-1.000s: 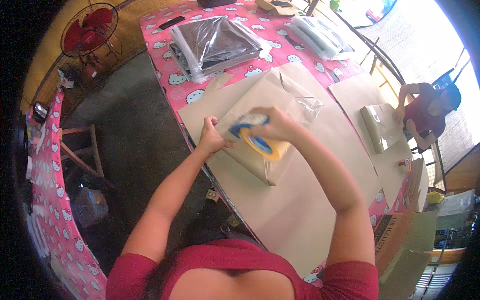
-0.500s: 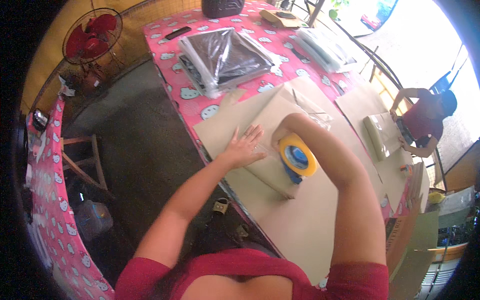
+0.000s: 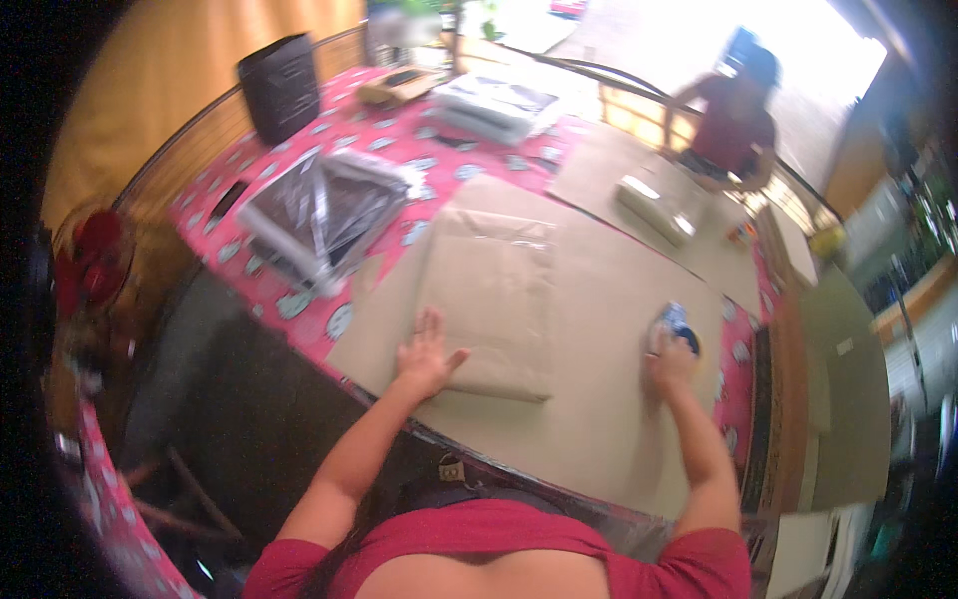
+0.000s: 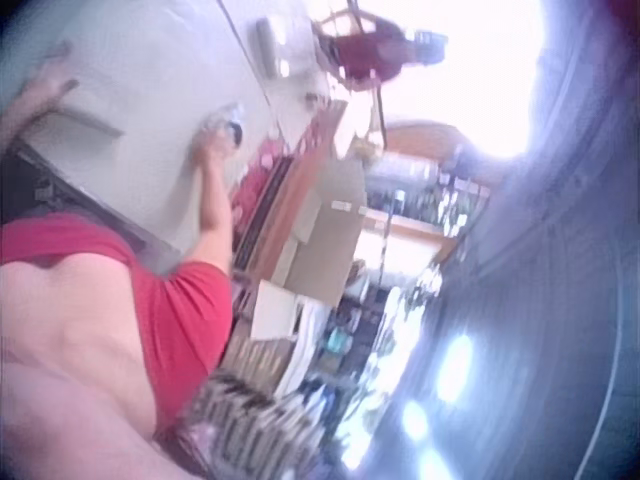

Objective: The person wraps several flat rectangular items in brown paper and clear tape, folding the edges around the objects and securing them, then places the finished packages into a large cardboard box.

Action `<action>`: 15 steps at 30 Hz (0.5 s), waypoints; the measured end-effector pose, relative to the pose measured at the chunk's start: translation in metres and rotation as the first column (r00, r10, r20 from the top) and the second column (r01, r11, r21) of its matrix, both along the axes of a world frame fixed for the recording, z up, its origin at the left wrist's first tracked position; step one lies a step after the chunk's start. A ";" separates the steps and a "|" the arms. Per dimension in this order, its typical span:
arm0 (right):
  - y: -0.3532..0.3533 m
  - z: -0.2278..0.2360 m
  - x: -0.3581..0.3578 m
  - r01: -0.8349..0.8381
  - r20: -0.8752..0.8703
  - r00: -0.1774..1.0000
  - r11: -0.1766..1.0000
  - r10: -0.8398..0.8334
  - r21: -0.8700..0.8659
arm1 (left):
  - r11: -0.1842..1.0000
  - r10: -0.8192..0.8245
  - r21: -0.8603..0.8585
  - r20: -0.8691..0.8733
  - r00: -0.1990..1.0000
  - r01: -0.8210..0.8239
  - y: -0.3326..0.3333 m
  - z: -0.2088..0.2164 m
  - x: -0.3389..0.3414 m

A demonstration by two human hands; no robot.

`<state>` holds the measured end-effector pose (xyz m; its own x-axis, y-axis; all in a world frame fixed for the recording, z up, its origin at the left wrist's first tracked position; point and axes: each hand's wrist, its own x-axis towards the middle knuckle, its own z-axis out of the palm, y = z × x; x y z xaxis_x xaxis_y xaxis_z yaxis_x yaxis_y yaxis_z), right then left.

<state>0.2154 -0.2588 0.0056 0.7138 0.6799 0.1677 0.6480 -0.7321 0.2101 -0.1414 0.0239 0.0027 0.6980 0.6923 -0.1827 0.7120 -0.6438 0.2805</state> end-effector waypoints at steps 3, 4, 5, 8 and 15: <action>0.010 -0.039 -0.038 0.018 0.272 0.961 0.990 -0.055 0.138 | 0.973 -0.163 -0.106 0.316 0.935 0.205 0.036 -0.036 -0.029; 0.025 -0.029 -0.056 -0.059 0.328 0.944 0.966 -0.027 0.252 | 0.969 -0.161 -0.100 0.444 0.882 0.228 0.051 -0.045 -0.046; 0.034 -0.019 -0.076 -0.135 0.394 0.919 0.927 -0.015 0.349 | 0.961 -0.159 -0.101 0.566 0.809 0.259 0.058 -0.052 -0.057; 0.036 -0.045 -0.116 -0.175 -0.309 0.921 0.961 0.236 0.212 | 0.991 0.067 -0.129 0.329 0.942 -0.025 0.041 -0.053 -0.039; 0.074 0.049 -0.227 0.082 -0.425 0.765 0.582 0.484 0.809 | 0.760 0.451 -0.590 0.780 0.433 0.270 0.083 -0.074 -0.132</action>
<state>-0.0116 -0.1844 0.0543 0.7087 0.6314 0.3148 0.5699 -0.2494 -0.7829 -0.2735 0.1065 -0.0715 0.6468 0.7563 0.0978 -0.1066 -0.0373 0.9936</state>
